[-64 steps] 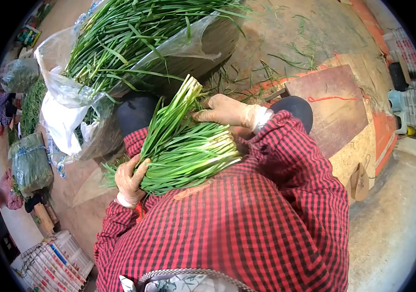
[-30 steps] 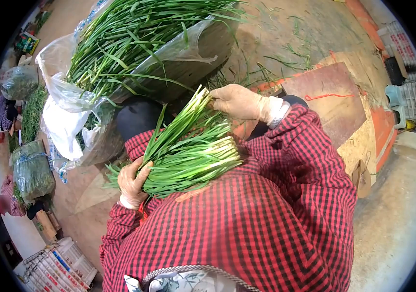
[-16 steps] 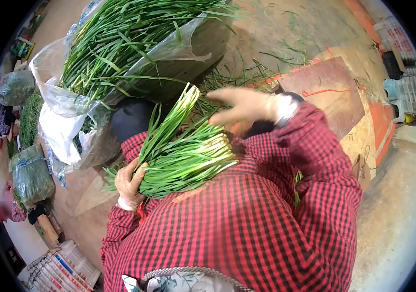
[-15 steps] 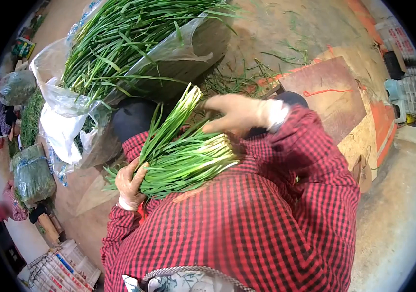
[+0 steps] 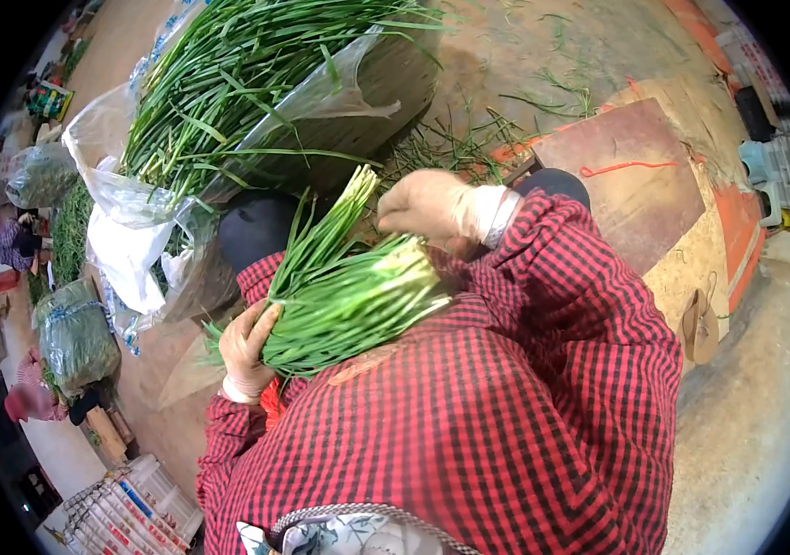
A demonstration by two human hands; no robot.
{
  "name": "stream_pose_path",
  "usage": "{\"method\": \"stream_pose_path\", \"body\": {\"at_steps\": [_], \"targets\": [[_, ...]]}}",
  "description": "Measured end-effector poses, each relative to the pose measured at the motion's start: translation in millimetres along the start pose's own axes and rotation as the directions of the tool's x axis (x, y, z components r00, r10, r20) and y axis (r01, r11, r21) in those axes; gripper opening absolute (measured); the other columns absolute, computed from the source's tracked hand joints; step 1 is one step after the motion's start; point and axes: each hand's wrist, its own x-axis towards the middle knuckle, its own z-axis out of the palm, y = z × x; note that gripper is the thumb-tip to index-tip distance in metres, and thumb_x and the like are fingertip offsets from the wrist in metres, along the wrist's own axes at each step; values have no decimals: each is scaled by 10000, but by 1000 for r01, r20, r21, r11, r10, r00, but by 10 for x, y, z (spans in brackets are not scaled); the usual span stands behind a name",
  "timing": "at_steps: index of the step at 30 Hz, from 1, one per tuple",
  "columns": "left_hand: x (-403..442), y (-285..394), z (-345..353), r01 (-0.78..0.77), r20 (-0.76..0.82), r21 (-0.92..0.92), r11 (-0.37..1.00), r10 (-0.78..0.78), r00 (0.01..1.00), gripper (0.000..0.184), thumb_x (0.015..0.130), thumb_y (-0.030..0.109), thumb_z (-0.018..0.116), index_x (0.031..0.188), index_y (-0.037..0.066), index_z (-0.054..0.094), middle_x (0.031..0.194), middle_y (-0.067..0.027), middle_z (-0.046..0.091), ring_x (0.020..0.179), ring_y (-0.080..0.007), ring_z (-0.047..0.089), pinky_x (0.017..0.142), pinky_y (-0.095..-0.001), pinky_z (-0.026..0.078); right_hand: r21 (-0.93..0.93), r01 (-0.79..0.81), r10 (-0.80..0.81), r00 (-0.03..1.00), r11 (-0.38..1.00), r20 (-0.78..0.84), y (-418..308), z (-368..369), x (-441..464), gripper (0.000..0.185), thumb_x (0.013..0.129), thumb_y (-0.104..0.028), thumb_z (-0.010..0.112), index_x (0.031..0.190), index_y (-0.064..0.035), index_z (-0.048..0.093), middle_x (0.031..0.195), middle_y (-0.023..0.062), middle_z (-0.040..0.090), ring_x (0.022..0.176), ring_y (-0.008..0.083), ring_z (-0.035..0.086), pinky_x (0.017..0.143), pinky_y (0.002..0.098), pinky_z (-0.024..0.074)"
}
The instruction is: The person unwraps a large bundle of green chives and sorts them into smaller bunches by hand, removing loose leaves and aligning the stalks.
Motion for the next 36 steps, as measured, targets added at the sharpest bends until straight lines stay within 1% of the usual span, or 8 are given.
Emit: {"method": "stream_pose_path", "body": {"at_steps": [3, 5, 7, 9, 13, 25, 29, 36], "targets": [[135, -17, -117, 157, 90, -281, 947, -137, 986, 690, 612, 73, 778, 1275, 107, 588, 1160, -136, 644, 998, -300, 650, 833, -357, 512, -235, -10, -69, 944, 972, -324, 363, -249, 14, 304, 889, -359, 590, 1043, -113, 679, 905, 141, 683, 867, 332, 655, 785, 411, 506], [197, 2, -213, 318, 206, -487, 813, -246, 947, 666, 679, 62, 780, 1303, 41, 547, 1202, -126, 640, 1045, -238, 649, 895, -319, 496, 205, -115, 176, 935, 972, -308, 470, -525, -140, 351, 903, -382, 592, 1041, -71, 678, 926, 157, 689, 890, 333, 655, 803, 423, 506], [190, 57, -260, 632, 497, -678, 375, -400, 771, 646, 749, 58, 763, 1336, -1, 499, 1232, -98, 629, 1102, -161, 607, 950, -295, 464, -82, 16, -60, 814, 997, -578, 531, -567, -187, 449, 960, -383, 569, 1203, -7, 597, 1083, 128, 648, 1002, 178, 620, 801, 296, 509], [240, 88, -274, 596, 506, -769, 231, -350, 788, 652, 774, 51, 752, 1357, -16, 467, 1248, -73, 611, 1133, -120, 562, 978, -287, 441, 669, 78, 180, 935, 739, -307, 286, -524, -376, 585, 952, -480, 557, 1308, -18, 535, 1140, 101, 640, 1040, 156, 602, 858, 304, 506], [345, 202, -313, 747, 777, -629, -216, -170, 606, 605, 736, -9, 749, 1287, 1, 499, 1005, -66, 646, 794, -127, 599, 669, -268, 496, 552, 250, -34, 928, 796, -371, 169, -91, -358, 333, 958, -276, 618, 1175, -24, 627, 954, -12, 645, 877, 78, 554, 775, 225, 469], [281, 445, -144, 730, 825, -565, -384, -286, 488, 555, 747, -54, 694, 1272, 9, 523, 994, -97, 658, 770, -167, 632, 633, -284, 514, 486, 71, 292, 720, 871, -630, 107, -509, -601, 328, 902, -310, 644, 1129, -74, 666, 786, 30, 662, 715, 114, 610, 631, 272, 497], [369, 465, -101, 732, 816, -578, -360, -262, 515, 564, 746, -41, 698, 1279, 7, 518, 1019, -81, 649, 816, -145, 616, 671, -282, 508, -82, 127, -151, 835, 989, -530, -310, -217, -375, 440, 879, -462, 615, 1112, -90, 639, 810, 115, 683, 767, 290, 670, 667, 392, 519], [281, 422, -72, 711, 810, -586, -389, -240, 536, 572, 731, -35, 691, 1275, -16, 518, 1006, -100, 657, 783, -170, 620, 678, -298, 505, -30, 276, -228, 721, 961, -654, -191, -21, 5, 178, 851, -279, 630, 919, -115, 623, 726, 140, 635, 688, 349, 639, 615, 413, 513]]}}
